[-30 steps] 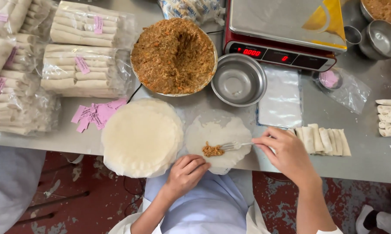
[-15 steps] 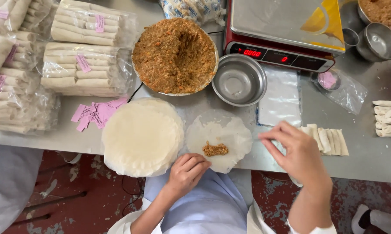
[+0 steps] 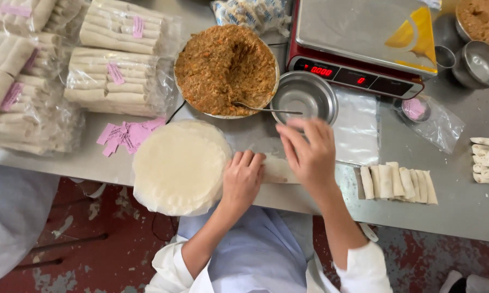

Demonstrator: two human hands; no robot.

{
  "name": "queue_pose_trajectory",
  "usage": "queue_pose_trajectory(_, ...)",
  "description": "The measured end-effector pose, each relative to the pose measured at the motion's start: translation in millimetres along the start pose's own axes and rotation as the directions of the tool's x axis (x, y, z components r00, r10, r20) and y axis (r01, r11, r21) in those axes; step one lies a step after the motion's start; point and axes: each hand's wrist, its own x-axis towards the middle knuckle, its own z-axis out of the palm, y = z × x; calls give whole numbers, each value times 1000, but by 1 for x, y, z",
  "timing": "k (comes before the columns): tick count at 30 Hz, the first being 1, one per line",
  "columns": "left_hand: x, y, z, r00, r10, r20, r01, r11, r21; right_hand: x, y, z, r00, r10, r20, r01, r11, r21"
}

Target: Rolling food products by hand, involving peeling thin wrappers, adding filling with a spoon, and rolling them into cylinders.

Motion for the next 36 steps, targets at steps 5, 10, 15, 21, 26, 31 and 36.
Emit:
queue_pose_trajectory(5, -13, -1, -7, 983, 172, -62, -178, 979, -103, -55, -34, -14, 946, 110, 304, -183, 957, 223)
queue_pose_trajectory(10, -37, -10, 3, 959, 271, 79, -259, 957, -132, -70, -28, -13, 924, 103, 367, -199, 952, 232)
queue_pose_trajectory(15, -19, -8, -16, 930, 217, 297, -130, 949, -287, -61, -24, -18, 874, 45, 483, -201, 940, 276)
queue_pose_trajectory(21, 3, -8, -25, 887, 145, 439, 67, 899, -433, -50, -23, -23, 846, 159, 509, -363, 871, 331)
queue_pose_trajectory(26, -29, -13, -3, 977, 182, 108, -163, 972, -168, -93, -19, 7, 964, 212, 160, -230, 968, 102)
queue_pose_trajectory(31, -51, -4, -36, 981, 134, 141, -131, 991, -37, -106, -47, -8, 963, 236, 127, -219, 966, -138)
queue_pose_trajectory(36, -54, -4, -36, 964, 149, 220, -149, 989, -17, -108, -71, -10, 888, 335, 316, -256, 930, -266)
